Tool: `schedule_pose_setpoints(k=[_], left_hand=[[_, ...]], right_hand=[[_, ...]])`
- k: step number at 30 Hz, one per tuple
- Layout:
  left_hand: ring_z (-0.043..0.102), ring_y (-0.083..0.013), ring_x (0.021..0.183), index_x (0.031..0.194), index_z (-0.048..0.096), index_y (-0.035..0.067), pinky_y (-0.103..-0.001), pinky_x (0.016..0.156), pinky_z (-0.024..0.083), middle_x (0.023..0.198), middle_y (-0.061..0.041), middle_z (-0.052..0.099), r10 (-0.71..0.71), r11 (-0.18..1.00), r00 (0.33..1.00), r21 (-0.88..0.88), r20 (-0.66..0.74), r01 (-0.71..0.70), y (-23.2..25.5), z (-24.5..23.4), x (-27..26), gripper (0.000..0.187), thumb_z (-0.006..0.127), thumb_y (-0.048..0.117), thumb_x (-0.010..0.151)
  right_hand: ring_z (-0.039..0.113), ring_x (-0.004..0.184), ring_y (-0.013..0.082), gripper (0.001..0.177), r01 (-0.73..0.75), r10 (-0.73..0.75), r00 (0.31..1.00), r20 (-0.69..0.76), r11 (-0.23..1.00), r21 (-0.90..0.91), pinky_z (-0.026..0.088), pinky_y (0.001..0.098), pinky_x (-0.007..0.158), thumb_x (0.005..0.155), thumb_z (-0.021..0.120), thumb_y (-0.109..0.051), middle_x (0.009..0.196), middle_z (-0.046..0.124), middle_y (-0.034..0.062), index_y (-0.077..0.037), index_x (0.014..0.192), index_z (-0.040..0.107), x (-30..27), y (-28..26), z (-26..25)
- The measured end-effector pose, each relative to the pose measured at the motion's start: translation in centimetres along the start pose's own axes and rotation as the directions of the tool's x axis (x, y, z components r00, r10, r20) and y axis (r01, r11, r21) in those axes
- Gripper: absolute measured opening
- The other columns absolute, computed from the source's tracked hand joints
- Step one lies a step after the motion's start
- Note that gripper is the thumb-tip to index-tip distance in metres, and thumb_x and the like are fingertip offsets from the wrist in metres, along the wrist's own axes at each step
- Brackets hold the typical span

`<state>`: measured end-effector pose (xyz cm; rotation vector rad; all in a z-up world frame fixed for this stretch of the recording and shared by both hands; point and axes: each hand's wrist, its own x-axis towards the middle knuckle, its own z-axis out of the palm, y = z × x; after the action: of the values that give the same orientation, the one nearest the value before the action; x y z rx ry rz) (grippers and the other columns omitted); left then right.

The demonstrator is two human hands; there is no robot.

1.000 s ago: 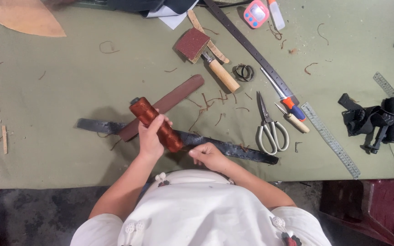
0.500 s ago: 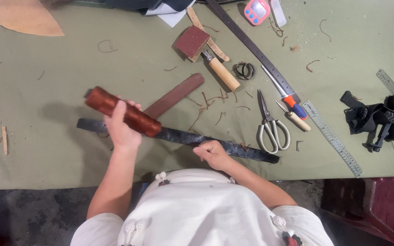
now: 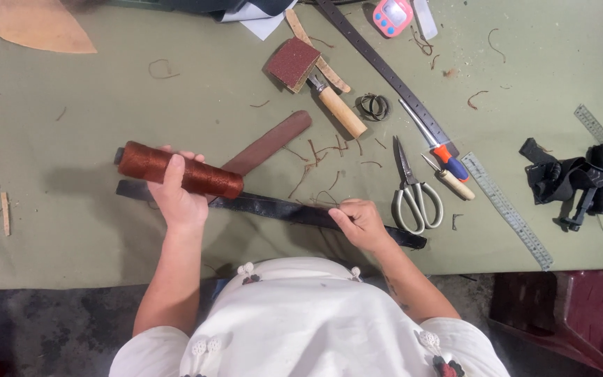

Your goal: Measuring and cutting leather strips and wire on a workshop table.

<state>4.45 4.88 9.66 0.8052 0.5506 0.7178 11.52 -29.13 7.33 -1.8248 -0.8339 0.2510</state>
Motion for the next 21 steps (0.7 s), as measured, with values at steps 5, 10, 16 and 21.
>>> schedule_pose_setpoints(k=[5, 10, 16, 21], left_hand=[[0.074, -0.0225, 0.091, 0.126, 0.055, 0.024, -0.039, 0.092, 0.059, 0.090, -0.003, 0.069, -0.041, 0.996, 0.997, -0.086, -0.059, 0.036, 1.5, -0.6, 0.7, 0.037, 0.074, 0.031, 0.095], [0.074, -0.0222, 0.081, 0.120, 0.061, 0.026, -0.037, 0.080, 0.060, 0.088, -0.002, 0.070, -0.279, 0.922, 0.938, -0.329, -0.204, 0.203, 3.5, -2.3, 3.8, 0.039, 0.074, 0.043, 0.087], [0.076, -0.0225, 0.084, 0.110, 0.066, 0.023, -0.041, 0.081, 0.064, 0.090, -0.004, 0.074, -0.298, 0.897, 0.940, -0.385, -0.168, 0.216, 2.7, -4.0, 5.2, 0.039, 0.081, 0.043, 0.080], [0.075, -0.0254, 0.077, 0.104, 0.066, 0.016, -0.041, 0.074, 0.063, 0.086, -0.010, 0.073, -0.366, 0.881, 0.925, -0.360, -0.105, 0.308, 2.1, -2.6, 4.1, 0.032, 0.081, 0.029, 0.080]], right_hand=[[0.036, 0.041, 0.0310, 0.056, 0.026, -0.026, 0.999, -0.027, 1.000, -0.018, 0.035, 0.0354, 0.045, 0.101, 0.064, -0.015, 0.044, 0.035, 0.0093, -0.011, 0.051, 0.040, -0.7, 1.1, 0.3], [0.037, 0.041, 0.0296, 0.056, -0.011, 0.005, 0.994, -0.111, 0.999, -0.052, 0.035, 0.0348, 0.046, 0.100, 0.065, -0.015, 0.043, 0.037, 0.0094, -0.012, 0.051, 0.039, -0.8, 0.8, -0.4], [0.043, 0.043, 0.0297, 0.053, -0.007, -0.028, 0.984, -0.175, 0.980, -0.198, 0.036, 0.0358, 0.048, 0.098, 0.069, -0.015, 0.045, 0.043, 0.0076, -0.013, 0.050, 0.047, -1.7, 2.0, -4.3], [0.040, 0.048, 0.0356, 0.056, 0.000, -0.152, 0.939, -0.308, 0.896, -0.444, 0.036, 0.0392, 0.054, 0.105, 0.067, -0.017, 0.049, 0.040, 0.0103, -0.012, 0.053, 0.048, -3.1, 5.5, -8.9]])
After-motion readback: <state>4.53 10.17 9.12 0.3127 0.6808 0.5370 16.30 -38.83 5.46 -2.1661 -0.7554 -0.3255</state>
